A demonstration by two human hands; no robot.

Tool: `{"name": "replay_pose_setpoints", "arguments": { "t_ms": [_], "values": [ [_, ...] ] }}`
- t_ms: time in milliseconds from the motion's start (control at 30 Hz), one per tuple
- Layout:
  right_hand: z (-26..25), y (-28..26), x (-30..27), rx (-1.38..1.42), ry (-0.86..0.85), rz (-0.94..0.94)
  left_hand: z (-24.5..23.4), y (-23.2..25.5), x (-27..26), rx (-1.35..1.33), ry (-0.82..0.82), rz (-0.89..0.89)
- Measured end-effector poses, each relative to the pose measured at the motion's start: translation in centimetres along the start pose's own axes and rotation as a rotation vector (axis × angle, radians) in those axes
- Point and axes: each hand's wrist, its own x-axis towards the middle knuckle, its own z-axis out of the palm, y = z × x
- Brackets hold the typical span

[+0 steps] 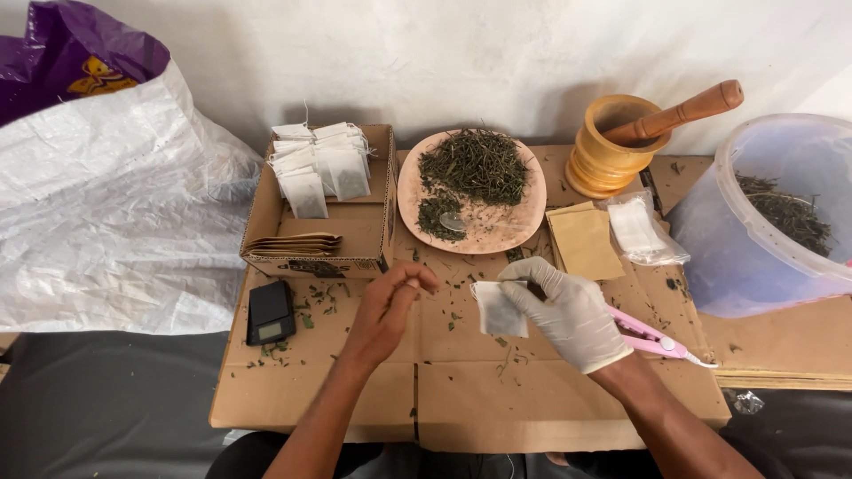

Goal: The person uses a hand-held heat sealer to seal the openings of small tea bags filled with dried leaves and then places the finished bags into a cardboard box.

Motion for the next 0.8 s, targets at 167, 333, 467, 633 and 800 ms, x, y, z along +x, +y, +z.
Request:
{"name": "replay_pose_setpoints", "arguments": {
  "t_ms": [167,333,467,633,800],
  "values": [
    [0.3,-0.9,-1.4,-0.084,0.080,-0.132,3.3,4.1,-0.3,0.083,-0.072,0.019],
    [1.0,0.1,-2.3,0.010,0.123,-0.306,4.3,5.5,-0.2,0.024,-0.110,0.048],
    [0.5,1.0,-2.1,0.019,0.106,-0.330,3.6,5.0,-0.1,0.083,-0.085,0.039],
    [-0.5,0.0,-1.9,0.039,0.046,-0.167,2.3,4.7,0.1,0.161,-0.061,-0.018],
    [-2.0,0.1,-0.5,0.112,0.031,0.109,1.0,-0.2,-0.8,0.222,0.010,-0.356]
  ]
}}
